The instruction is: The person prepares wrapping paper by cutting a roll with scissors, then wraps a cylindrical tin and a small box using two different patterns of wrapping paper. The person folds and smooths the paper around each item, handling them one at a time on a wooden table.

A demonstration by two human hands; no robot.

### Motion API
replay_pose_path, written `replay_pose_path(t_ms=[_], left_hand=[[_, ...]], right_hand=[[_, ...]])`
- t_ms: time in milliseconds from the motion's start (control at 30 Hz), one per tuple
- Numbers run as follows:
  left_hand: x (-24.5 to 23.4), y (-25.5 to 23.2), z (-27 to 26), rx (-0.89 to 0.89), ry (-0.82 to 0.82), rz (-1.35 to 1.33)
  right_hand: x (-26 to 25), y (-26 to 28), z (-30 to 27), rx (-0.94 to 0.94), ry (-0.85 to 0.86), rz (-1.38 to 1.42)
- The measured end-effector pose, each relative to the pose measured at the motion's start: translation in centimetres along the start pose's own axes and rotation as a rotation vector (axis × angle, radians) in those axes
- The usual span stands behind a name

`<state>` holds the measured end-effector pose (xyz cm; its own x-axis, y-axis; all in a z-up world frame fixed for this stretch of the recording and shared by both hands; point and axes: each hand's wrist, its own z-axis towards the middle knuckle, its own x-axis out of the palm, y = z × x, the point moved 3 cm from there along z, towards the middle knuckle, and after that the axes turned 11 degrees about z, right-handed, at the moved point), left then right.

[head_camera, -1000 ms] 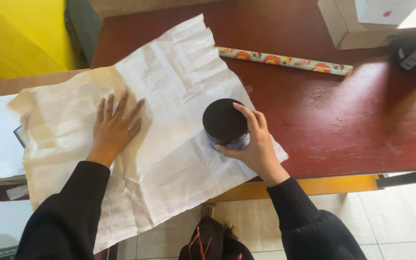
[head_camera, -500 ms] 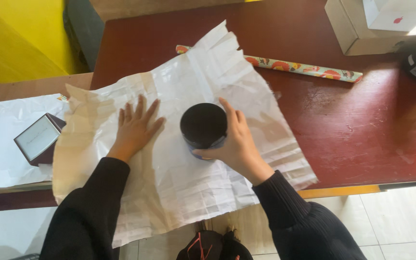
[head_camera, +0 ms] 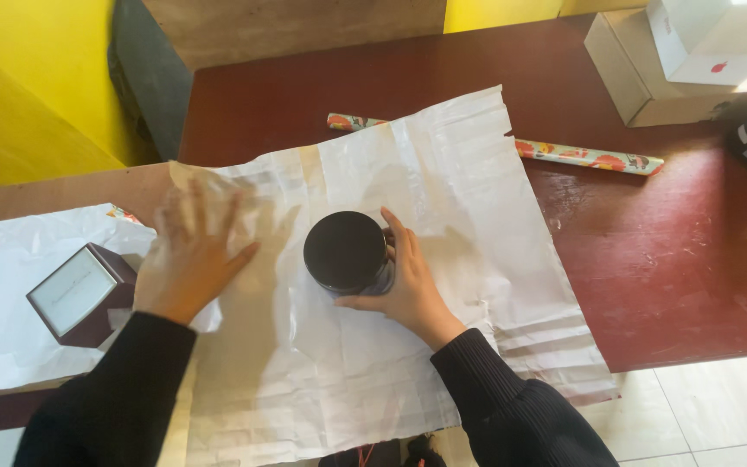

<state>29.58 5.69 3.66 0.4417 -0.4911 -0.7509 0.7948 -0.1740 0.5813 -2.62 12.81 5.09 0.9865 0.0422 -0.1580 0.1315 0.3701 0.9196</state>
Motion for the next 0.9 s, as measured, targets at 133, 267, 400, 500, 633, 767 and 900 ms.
replay_pose_path(t_ms=[133,267,400,500,633,767,900], left_hand=[[2.5,7.2,-5.5,-0.524,0.155,-0.13],[6.2,10.3,-9.2,-0.584,0.713,-0.925],[4.7,9.2,-9.4,-0.656,0.739,-1.5],[0.5,9.8,-7.9,-0.733,0.636,-1.681],[-5.5,9.0,-5.1,-0.7,0.556,-1.904],[-9.5,6.5,-1.0,-0.296,0.45,-1.749],[-11.3,2.1,2.6,-0.222,0.463,-1.703]], right_hand=[[0.6,-1.2,-0.1,-0.001,0.012,-0.162],[0.8,-1.3,0.5,0.161,0.086,-0.176],[1.1,-0.5,1.3,0.166,0.191,-0.147],[2.3,-0.3,1.7,0.201,0.242,-0.204],[4.6,0.1,1.8,0.044,0.253,-0.289],[5.1,-0.5,1.6,0.155,0.229,-0.325],[5.1,-1.7,1.0,0.131,0.204,-0.345]])
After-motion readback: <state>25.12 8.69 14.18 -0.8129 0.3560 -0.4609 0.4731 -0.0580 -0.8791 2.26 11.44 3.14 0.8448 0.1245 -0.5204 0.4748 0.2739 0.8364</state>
